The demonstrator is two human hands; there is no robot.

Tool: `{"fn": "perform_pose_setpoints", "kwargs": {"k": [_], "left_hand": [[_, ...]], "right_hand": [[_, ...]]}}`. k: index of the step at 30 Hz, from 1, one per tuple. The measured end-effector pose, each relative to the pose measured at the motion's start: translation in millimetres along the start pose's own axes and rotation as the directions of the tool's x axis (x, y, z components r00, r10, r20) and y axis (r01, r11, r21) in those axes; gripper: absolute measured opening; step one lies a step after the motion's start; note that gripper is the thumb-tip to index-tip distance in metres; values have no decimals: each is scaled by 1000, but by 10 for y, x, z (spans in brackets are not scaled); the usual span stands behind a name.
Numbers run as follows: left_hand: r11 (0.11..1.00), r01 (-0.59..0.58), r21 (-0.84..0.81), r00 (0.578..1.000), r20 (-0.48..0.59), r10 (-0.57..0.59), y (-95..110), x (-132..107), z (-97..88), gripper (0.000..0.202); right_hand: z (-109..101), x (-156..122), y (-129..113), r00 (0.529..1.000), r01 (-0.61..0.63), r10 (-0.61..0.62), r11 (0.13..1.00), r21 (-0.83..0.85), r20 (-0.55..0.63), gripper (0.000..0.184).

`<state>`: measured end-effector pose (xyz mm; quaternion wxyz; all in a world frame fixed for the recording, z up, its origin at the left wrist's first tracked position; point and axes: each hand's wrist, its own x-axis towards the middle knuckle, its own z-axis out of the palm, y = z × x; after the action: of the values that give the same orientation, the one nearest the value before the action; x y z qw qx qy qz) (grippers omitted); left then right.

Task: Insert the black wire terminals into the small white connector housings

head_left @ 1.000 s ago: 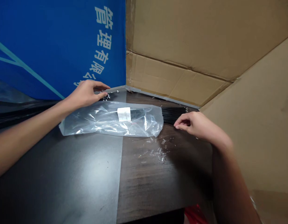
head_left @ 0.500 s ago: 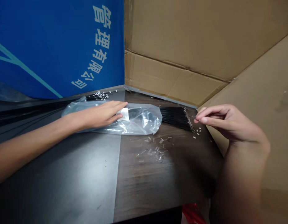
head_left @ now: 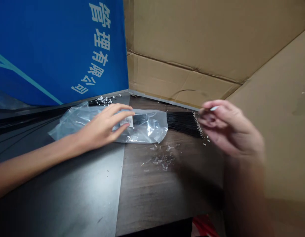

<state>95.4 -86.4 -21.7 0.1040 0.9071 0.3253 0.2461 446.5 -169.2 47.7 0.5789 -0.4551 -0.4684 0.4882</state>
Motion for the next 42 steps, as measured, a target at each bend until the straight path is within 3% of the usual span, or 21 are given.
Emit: {"fn": "perform_pose_setpoints", "kwargs": {"k": [2,3,5,7,8,11,13,16,21,24,28,33,37,42], "left_hand": [[948,64,-311,992,-84,-94,373,-104,50,19],[842,132,-523,986,-17,-164,548,-169,92,13],[470,265,-842,953,154,-262,822,-300,199,14],[150,343,-927,910,288,-298,973,-412,319,23],[42,351,-935,894,322,-311,1007,-454,375,25],[-131,339,-932,873,364,-325,1013,-530,494,28],[-152,370,-917,863,399,-309,986,-552,525,19],[-99,435,-895,840,443,-314,942,-570,508,15],[-12,391,-920,825,356,-439,851,-610,432,23],[16,366,-931,806,308,-505,811,-629,429,27],[-31,349,-937,832,325,-451,772,-634,449,24],[-115,345,-931,846,362,-392,697,-668,464,16],[-168,366,-915,861,402,-312,665,-686,476,16],[-201,386,-900,863,430,-267,665,-634,480,16]], "right_hand": [[391,-67,235,992,-47,39,997,64,117,16],[571,-122,358,984,-81,69,995,65,163,12],[862,-262,593,978,-73,49,991,109,202,12],[1045,-409,790,979,-77,56,992,102,197,13],[1101,-472,869,980,-72,55,994,82,189,12],[1179,-593,1029,985,-61,57,998,19,163,12],[1196,-629,1074,986,-58,57,998,3,156,11],[1200,-648,1066,987,-25,28,1000,-18,155,12],[1147,-632,974,981,186,-175,973,-139,87,23],[1102,-610,975,970,240,-223,946,-217,99,27],[1060,-566,1046,954,256,-194,925,-281,229,32],[1020,-479,1040,882,385,-245,867,-316,402,25],[987,-412,959,844,459,-283,820,-342,455,15],[941,-368,944,822,484,-282,804,-345,495,25]]}}
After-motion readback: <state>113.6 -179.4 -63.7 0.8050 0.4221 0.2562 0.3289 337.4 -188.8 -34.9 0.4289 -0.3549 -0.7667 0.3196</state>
